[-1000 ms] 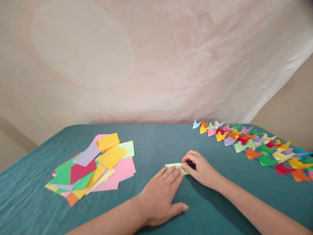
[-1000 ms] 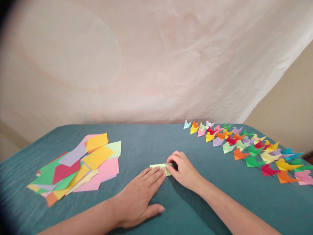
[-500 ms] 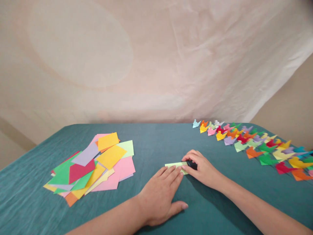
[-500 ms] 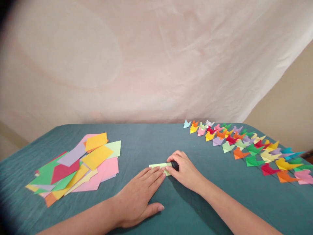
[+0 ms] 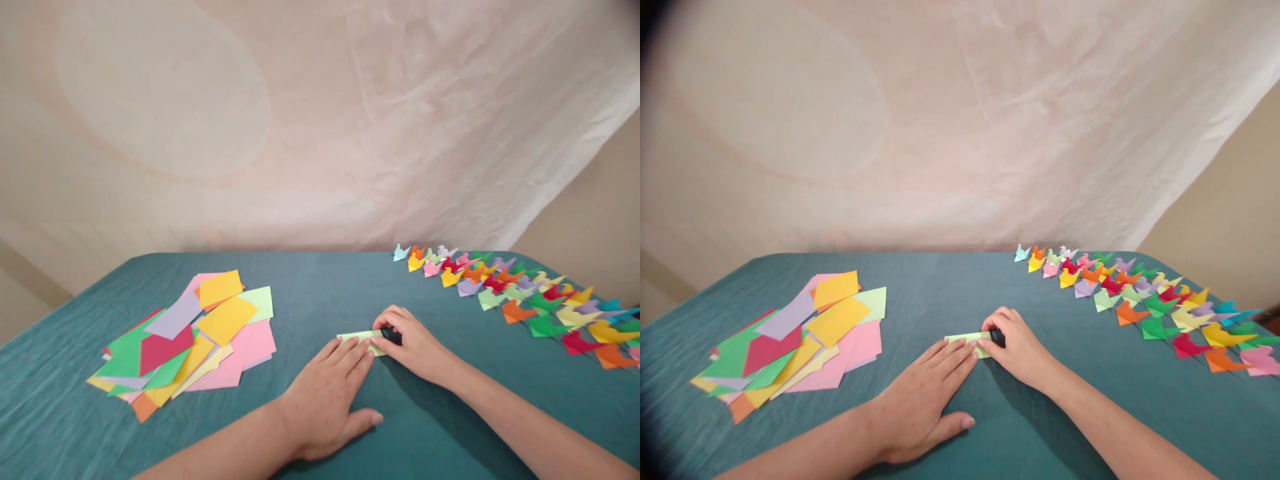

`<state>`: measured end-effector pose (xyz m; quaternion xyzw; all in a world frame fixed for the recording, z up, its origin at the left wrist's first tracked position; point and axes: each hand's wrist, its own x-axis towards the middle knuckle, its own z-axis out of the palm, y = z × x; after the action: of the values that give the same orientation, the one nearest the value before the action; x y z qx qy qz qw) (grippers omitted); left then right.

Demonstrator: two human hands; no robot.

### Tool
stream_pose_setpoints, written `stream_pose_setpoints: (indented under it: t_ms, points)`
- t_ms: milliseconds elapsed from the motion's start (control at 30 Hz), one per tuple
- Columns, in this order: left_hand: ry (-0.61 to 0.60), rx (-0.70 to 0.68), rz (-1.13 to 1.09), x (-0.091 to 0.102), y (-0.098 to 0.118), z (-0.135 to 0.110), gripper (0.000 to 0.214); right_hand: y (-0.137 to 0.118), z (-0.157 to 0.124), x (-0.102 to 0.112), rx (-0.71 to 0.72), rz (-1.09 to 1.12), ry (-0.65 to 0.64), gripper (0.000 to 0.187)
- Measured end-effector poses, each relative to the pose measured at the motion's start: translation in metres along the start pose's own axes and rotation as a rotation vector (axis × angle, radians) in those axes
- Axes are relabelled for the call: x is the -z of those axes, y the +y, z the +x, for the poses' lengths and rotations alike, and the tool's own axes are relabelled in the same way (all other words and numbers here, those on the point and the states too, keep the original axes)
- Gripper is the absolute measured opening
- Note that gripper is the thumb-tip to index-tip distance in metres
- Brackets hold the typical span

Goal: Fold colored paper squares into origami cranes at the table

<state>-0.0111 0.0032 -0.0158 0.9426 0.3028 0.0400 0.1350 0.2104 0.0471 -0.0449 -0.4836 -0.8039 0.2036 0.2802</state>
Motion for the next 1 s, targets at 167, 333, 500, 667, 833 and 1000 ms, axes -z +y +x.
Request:
stream_pose_setpoints:
  t_ms: [167,333,500,667,833,1000]
  points:
    - [-0.006,0.005,0.014,0.0011,-0.0009,0.0006,0.069,0.0006,-0.0002,0.0004,-0.002,-0.002,-0.012,0.004]
    - [0.006,-0.005,0.046,0.0023,0.0024,-0.0002,0.069,0.0016,0.0011,0.0003,0.003,-0.01,-0.019,0.003]
    - [-0.012,-0.014,0.05,0.0004,0.0071,-0.0023,0.072,0.0015,0.0018,-0.001,0.004,-0.016,-0.022,0.003]
    - [-0.033,0.005,0.012,0.0004,0.0061,-0.0033,0.073,0.0001,0.0013,0.0003,-0.001,-0.018,-0.025,0.002]
    - [-0.043,0.001,-0.008,0.001,0.0052,-0.003,0.073,-0.0012,0.0012,0.0019,-0.006,-0.017,-0.023,0.002]
    - [-0.036,-0.01,-0.003,0.001,0.005,-0.0022,0.074,-0.0001,0.0014,0.0015,-0.003,-0.018,-0.027,0.002]
